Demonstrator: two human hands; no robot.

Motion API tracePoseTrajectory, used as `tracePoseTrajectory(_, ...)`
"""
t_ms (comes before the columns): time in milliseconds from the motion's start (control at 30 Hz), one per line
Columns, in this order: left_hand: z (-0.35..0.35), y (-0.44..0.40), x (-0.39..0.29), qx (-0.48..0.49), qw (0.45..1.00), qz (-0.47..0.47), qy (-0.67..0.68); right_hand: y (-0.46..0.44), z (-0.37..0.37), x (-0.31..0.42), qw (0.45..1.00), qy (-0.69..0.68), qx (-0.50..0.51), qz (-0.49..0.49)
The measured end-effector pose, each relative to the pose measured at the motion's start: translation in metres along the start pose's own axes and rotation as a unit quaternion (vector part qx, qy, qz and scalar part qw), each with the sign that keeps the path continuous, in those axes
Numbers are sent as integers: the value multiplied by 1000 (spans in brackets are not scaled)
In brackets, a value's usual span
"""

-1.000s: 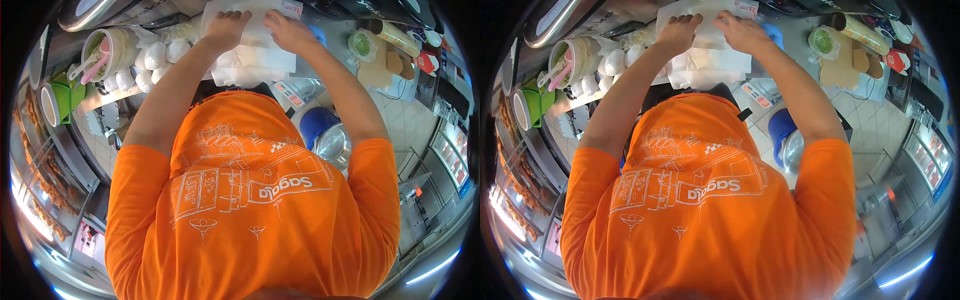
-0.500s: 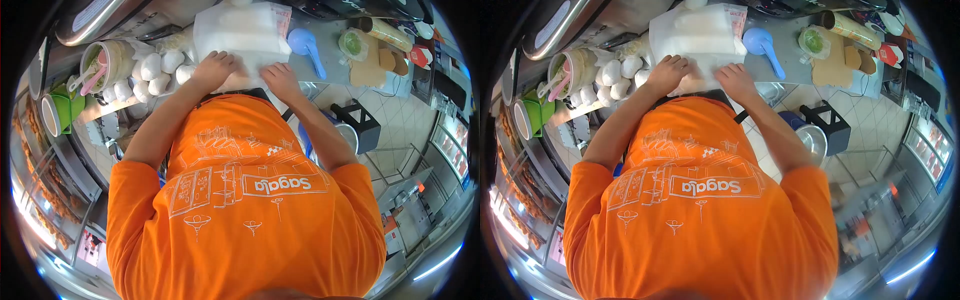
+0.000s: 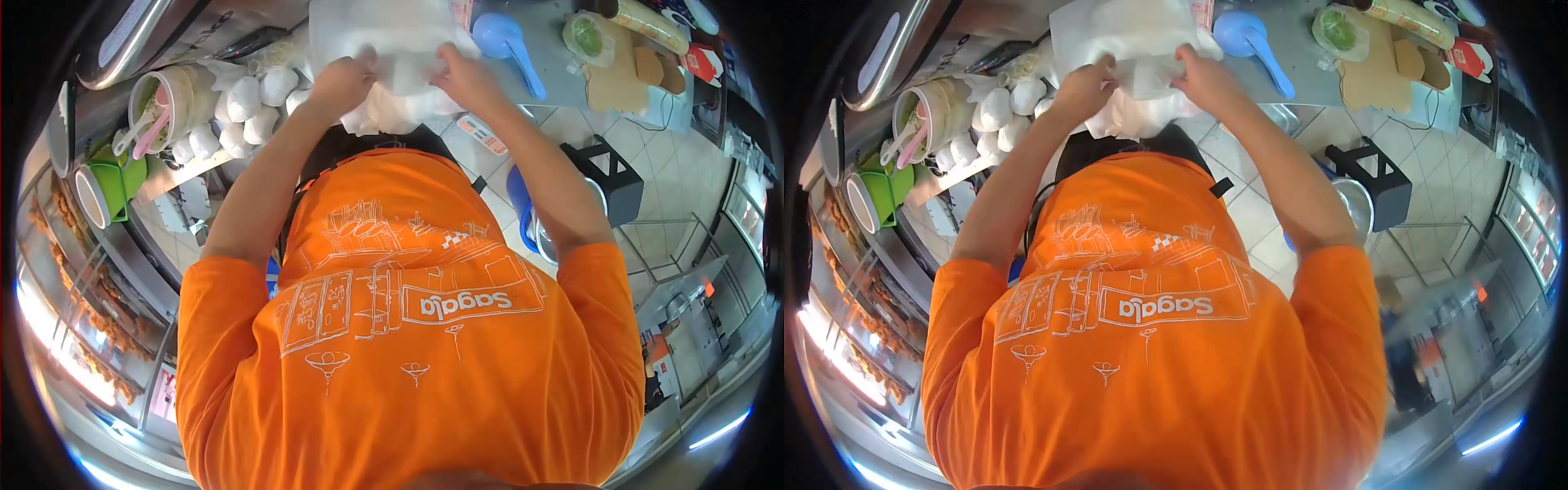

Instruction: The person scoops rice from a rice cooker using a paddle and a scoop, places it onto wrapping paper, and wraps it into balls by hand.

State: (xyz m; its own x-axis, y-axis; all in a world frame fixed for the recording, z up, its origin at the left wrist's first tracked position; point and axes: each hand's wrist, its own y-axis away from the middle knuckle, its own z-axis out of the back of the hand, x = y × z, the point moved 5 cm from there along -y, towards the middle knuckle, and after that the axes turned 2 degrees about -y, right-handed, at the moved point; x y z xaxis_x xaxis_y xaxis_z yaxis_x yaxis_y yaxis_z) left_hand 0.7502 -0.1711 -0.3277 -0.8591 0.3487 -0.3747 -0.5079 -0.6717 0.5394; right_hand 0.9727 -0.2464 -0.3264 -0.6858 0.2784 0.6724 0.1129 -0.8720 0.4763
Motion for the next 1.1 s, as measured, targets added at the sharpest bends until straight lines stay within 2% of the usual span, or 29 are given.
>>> tracePoseTrajectory(67, 14, -29, -9, -1, 1000, 7, 4, -17, 12, 2, 991, 132, -37, -1)
tracePoseTrajectory(100, 20, -37, -15, -2, 1000, 14, 10, -23, 17, 3, 989, 140, -42, 3)
tracePoseTrajectory(133, 19, -43, -18, -10, 1000, 15, 11, -29, 20, 17, 966, 222, -75, 111)
tracePoseTrajectory(167, 20, -45, -26, -67, 992, -31, -104, -31, 20, 30, 923, 299, -104, 217)
tracePoseTrajectory(200, 20, -45, -31, -119, 965, -76, -220, -35, 21, 32, 921, 302, -105, 221)
tracePoseTrajectory(233, 21, -44, -30, -120, 965, -74, -220, -38, 21, 31, 957, 253, -32, 137)
tracePoseTrajectory(267, 16, -43, -24, -63, 988, -38, -136, -35, 17, 27, 978, 199, 43, 48)
tracePoseTrajectory(300, 9, -41, -19, -3, 999, -3, -51, -29, 13, 25, 978, 198, 45, 48)
tracePoseTrajectory(333, 6, -35, -17, -1, 999, -2, -50, -23, 11, 18, 986, 161, 8, 35)
tracePoseTrajectory(400, 6, -12, -9, -117, 991, 17, 67, -9, -8, 5, 992, 121, -26, 17)
tracePoseTrajectory(433, -3, 0, -12, -109, 992, 18, 69, 3, -19, 1, 990, 99, -100, 23)
tracePoseTrajectory(467, -6, 11, -13, -152, 983, 30, 103, 15, -27, 0, 981, 78, -175, 29)
tracePoseTrajectory(500, -5, 19, -13, -200, 969, 42, 135, 24, -41, -2, 981, 78, -173, 28)
tracePoseTrajectory(533, -11, 24, -14, -200, 969, 42, 136, 34, -49, 0, 975, 35, -218, 28)
tracePoseTrajectory(567, -17, 30, -17, -224, 963, -2, 147, 43, -51, 3, 964, -10, -263, 27)
tracePoseTrajectory(600, -21, 35, -19, -246, 955, -48, 157, 50, -55, 7, 964, -13, -263, 25)
tracePoseTrajectory(633, -22, 40, -26, -268, 956, -61, 106, 61, -58, 15, 957, 37, -282, 51)
tracePoseTrajectory(700, -23, 42, -34, -253, 965, -56, 50, 71, -61, 29, 946, 84, -304, 73)
tracePoseTrajectory(767, -26, 38, -42, -244, 969, -50, -4, 67, -65, 34, 956, 183, -227, 41)
tracePoseTrajectory(833, -29, 27, -46, -225, 962, -58, 144, 65, -63, 32, 956, 172, -232, 51)
tracePoseTrajectory(867, -12, 29, -60, -223, 963, -64, 140, 66, -63, 31, 958, 162, -230, 60)
tracePoseTrajectory(933, -4, 29, -72, -25, 952, 92, 292, 66, -62, 28, 956, 159, -238, 68)
tracePoseTrajectory(1000, -1, 22, -82, -17, 949, 104, 297, 70, -61, 25, 953, 159, -247, 74)
tracePoseTrajectory(1067, -2, 14, -88, -23, 947, 106, 301, 65, -61, 19, 966, 152, -196, 72)
tracePoseTrajectory(1100, -11, 10, -85, -42, 961, 97, 256, 63, -54, 18, 961, 158, -213, 73)
